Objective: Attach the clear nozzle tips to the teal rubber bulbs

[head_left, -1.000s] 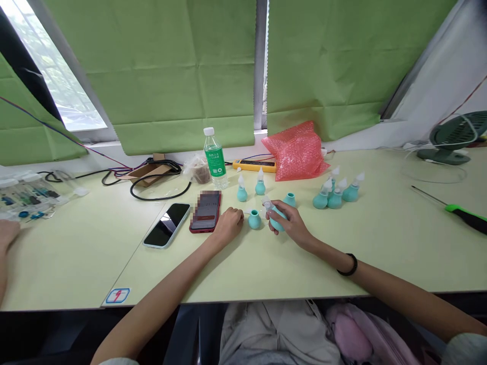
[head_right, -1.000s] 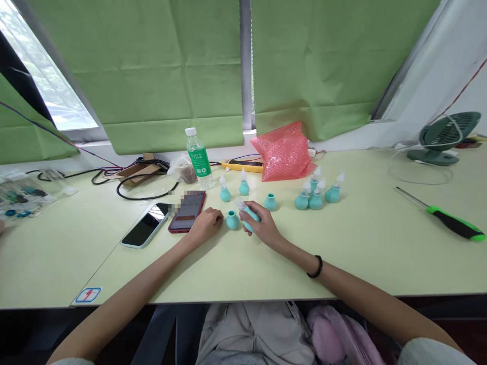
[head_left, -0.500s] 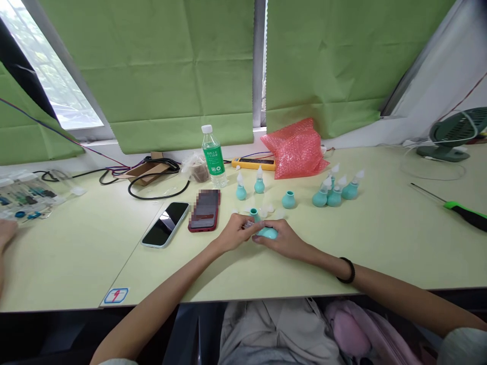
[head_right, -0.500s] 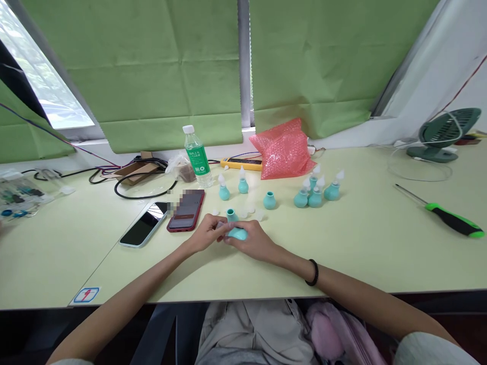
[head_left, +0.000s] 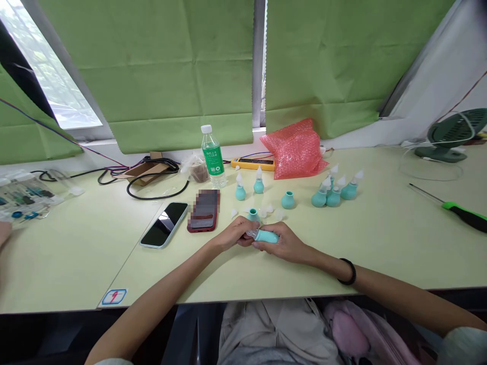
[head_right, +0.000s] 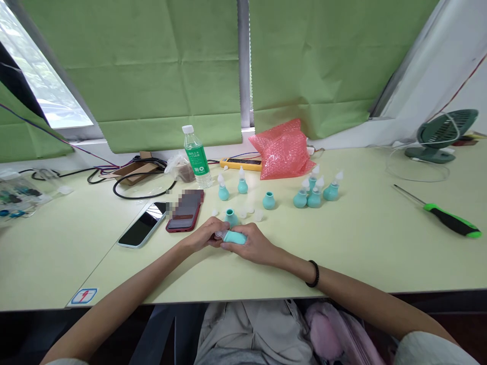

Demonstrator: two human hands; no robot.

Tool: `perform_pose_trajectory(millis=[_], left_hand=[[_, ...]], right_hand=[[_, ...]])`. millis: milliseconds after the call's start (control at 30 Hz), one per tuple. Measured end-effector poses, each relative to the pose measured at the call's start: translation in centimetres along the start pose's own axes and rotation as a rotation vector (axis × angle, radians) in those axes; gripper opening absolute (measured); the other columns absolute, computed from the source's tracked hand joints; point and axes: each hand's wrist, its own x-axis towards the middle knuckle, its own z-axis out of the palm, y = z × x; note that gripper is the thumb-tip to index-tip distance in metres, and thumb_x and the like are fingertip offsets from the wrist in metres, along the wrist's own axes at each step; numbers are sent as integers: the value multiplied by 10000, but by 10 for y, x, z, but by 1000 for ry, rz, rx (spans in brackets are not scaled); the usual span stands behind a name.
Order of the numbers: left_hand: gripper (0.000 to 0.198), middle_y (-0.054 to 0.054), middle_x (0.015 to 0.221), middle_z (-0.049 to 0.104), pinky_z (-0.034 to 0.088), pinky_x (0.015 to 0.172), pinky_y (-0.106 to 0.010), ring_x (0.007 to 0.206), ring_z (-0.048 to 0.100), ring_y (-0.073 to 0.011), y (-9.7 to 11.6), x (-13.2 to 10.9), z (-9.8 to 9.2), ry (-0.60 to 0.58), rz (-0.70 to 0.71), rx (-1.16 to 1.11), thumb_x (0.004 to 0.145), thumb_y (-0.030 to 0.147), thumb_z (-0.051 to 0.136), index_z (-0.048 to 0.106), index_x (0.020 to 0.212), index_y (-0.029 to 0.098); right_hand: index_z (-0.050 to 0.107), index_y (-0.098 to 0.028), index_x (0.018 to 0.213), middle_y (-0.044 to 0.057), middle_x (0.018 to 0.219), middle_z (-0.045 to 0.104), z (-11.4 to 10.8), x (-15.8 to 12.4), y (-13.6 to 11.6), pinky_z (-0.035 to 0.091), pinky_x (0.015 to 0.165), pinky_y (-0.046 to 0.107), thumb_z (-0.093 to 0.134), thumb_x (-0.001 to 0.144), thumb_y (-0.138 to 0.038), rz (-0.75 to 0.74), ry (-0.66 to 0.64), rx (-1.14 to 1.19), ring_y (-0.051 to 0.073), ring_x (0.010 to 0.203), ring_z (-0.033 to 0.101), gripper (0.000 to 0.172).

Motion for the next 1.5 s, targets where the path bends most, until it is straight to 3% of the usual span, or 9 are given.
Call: perform_pose_trajectory(millis=[233,333,467,567,733,833,967,1167,1500], left_hand=[[415,59,289,197,144,345,-195,292,180,-36,5,0,-8,-53,-81,-263,735,374,375,251,400,162],[368,63,330,239,186,368,-185,324,227,-40,13,-2,-7,113,54,-287,740,379,403,318,462,153],[291,59,419,330,212,391,-175,384,296,-41,16,-1,-6,470,240,-164,685,370,506,377,547,149],[254,44,493,404,251,410,-177,432,347,-46,10,2,-11,713,317,80,627,348,572,431,579,141],[203,-3,715,508,353,517,-197,587,432,-85,5,4,-20,905,437,637,627,257,558,557,808,165],[262,-12,777,517,368,571,-222,694,444,-127,3,3,-24,898,396,1026,651,211,519,571,908,220],[306,-27,821,545,364,561,-247,787,438,-187,-4,5,-28,777,196,1354,662,202,499,567,958,243],[361,-54,831,552,382,661,-275,806,453,-194,-10,9,-31,638,99,1439,694,235,481,519,1050,192],[326,-40,877,527,396,679,-273,853,442,-187,-7,7,-32,667,160,1455,700,182,451,515,1017,214]], right_hand=[[545,-161,721,16,653,564,-2,-3,-7,381,583,209,516,706,-289,-300,68,-167,97,587,486,132],[521,-166,742,13,657,547,-4,-2,-10,379,579,215,526,697,-309,-257,176,-161,101,586,478,150],[479,-170,794,1,673,497,-16,3,-9,367,546,210,468,737,-342,-135,221,-63,97,582,454,182],[450,-181,835,9,741,501,-34,11,-8,375,588,222,425,762,-364,-122,362,-1,113,662,474,198],[483,-195,860,30,855,492,-71,42,1,373,683,264,398,764,-404,-128,546,-195,149,808,460,244],[507,-185,879,49,883,499,-91,65,17,364,730,297,446,733,-385,-101,535,-409,174,855,449,255],[538,-161,873,74,905,541,-103,85,48,339,783,339,459,716,-315,2,467,-677,207,898,451,234],[519,-138,942,71,852,599,-105,91,80,404,688,273,463,695,-236,170,301,-647,169,784,541,272],[541,-167,897,52,851,612,-95,92,67,397,637,248,504,662,-238,110,229,-805,168,778,546,248]])
